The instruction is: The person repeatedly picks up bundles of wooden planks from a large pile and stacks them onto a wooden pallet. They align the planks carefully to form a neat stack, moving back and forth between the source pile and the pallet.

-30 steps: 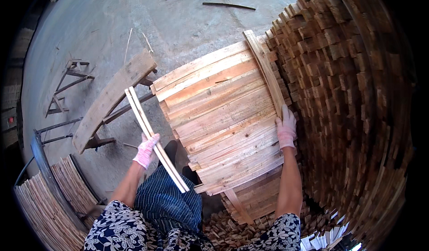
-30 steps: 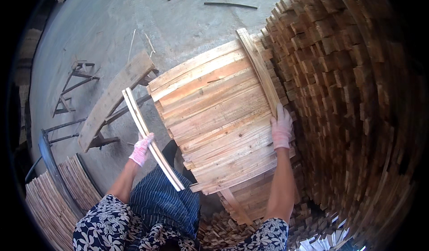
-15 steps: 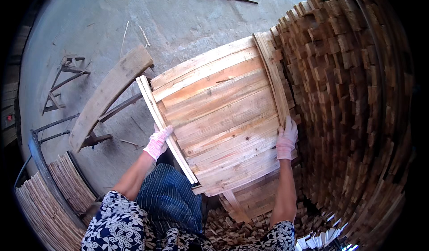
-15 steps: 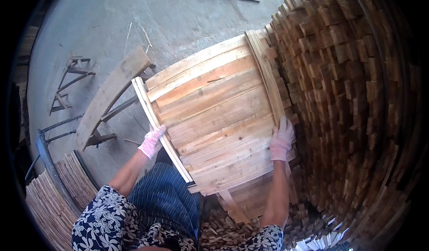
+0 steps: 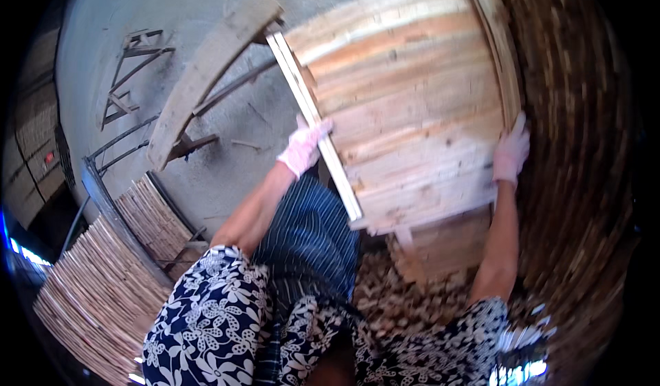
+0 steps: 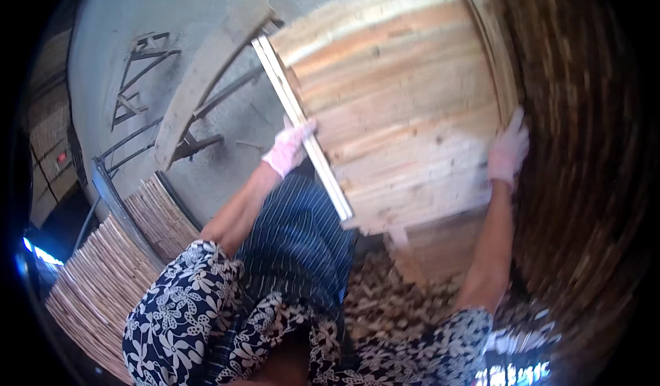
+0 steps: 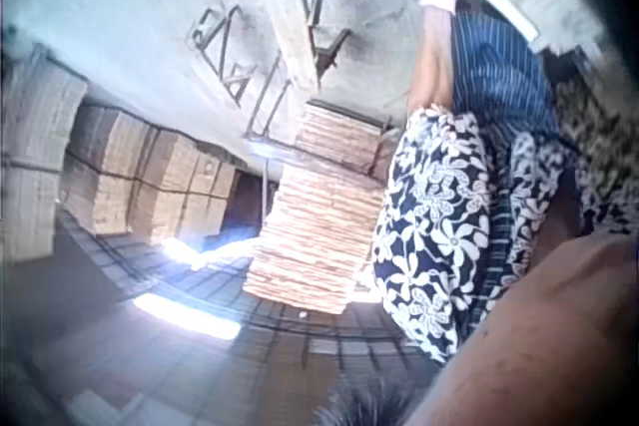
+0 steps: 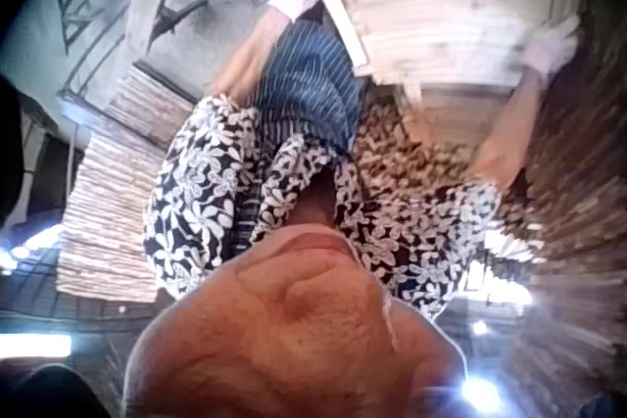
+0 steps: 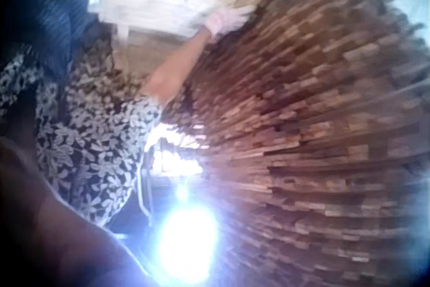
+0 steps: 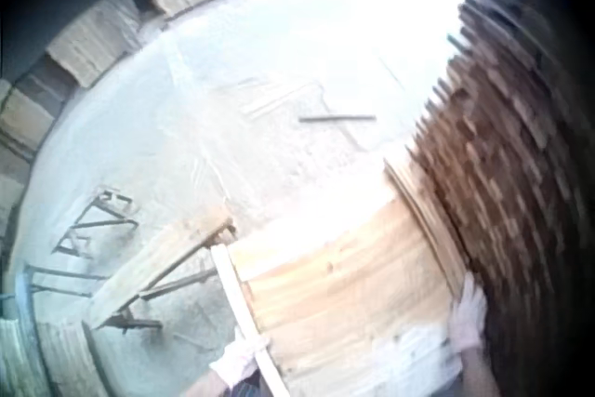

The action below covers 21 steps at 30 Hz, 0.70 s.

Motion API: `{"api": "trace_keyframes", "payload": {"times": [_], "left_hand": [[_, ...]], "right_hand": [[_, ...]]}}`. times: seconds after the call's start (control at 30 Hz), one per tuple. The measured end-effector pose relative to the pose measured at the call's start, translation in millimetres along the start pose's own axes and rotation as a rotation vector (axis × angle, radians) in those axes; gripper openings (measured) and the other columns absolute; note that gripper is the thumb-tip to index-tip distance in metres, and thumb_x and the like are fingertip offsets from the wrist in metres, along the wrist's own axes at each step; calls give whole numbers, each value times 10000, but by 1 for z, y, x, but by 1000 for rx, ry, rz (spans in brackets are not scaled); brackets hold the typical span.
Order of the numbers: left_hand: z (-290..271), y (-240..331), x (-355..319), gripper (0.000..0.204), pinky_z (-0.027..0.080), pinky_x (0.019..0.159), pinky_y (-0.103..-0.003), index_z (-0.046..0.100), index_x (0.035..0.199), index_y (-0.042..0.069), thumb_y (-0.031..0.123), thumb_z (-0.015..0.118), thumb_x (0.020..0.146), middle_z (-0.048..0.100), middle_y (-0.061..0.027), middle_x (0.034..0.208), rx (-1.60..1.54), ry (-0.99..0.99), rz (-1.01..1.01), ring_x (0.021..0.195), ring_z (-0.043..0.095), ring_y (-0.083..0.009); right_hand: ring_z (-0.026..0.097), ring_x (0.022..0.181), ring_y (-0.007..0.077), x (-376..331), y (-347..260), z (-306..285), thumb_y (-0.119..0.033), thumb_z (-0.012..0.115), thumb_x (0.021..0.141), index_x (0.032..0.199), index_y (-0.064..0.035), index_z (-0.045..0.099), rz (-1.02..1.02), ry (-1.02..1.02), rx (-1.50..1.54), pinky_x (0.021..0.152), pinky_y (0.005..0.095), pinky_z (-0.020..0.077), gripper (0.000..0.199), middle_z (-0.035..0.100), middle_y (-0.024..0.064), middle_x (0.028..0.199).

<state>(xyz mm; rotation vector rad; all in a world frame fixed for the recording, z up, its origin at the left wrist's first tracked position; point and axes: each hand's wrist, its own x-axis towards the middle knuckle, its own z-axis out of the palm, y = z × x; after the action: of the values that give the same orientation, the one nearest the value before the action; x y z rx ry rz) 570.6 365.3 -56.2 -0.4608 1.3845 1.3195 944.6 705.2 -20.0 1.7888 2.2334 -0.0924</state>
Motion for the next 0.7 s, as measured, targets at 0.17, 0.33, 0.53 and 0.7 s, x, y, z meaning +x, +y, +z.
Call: {"api": "trace_keyframes", "payload": {"times": [0.17,0.33,0.53,0.7], "left_hand": [[-12,5,-28,339,614,766,-419,572,1128,27,148,804,911,668,-103,996,65,9,-5,916,670,-238],[-53,-10,-61,515,596,701,-424,444,1228,131,68,814,877,662,-117,959,-145,186,11,796,672,-278],[-99,2,-67,543,576,836,-464,406,1269,203,61,781,904,608,-86,1037,-40,150,58,927,648,-253],[-84,-33,-86,552,603,766,-400,402,1259,159,113,808,887,623,-94,981,32,-6,-87,887,654,-227]], "right_hand": [[498,1306,454,-31,-42,-37,-333,628,976,1582,-207,339,-283,178,74,1078,560,434,683,469,232,1485],[401,1406,457,-161,-99,-42,-428,646,947,1544,-267,399,-13,-348,55,1071,610,432,666,403,219,1550],[369,1434,505,-232,-76,13,-493,576,984,1638,-225,191,606,-28,499,1129,597,416,805,291,302,1602],[322,1472,511,-234,-78,26,-505,491,1023,1621,-73,-144,1012,-259,1001,1223,524,350,974,147,368,1639]]}}
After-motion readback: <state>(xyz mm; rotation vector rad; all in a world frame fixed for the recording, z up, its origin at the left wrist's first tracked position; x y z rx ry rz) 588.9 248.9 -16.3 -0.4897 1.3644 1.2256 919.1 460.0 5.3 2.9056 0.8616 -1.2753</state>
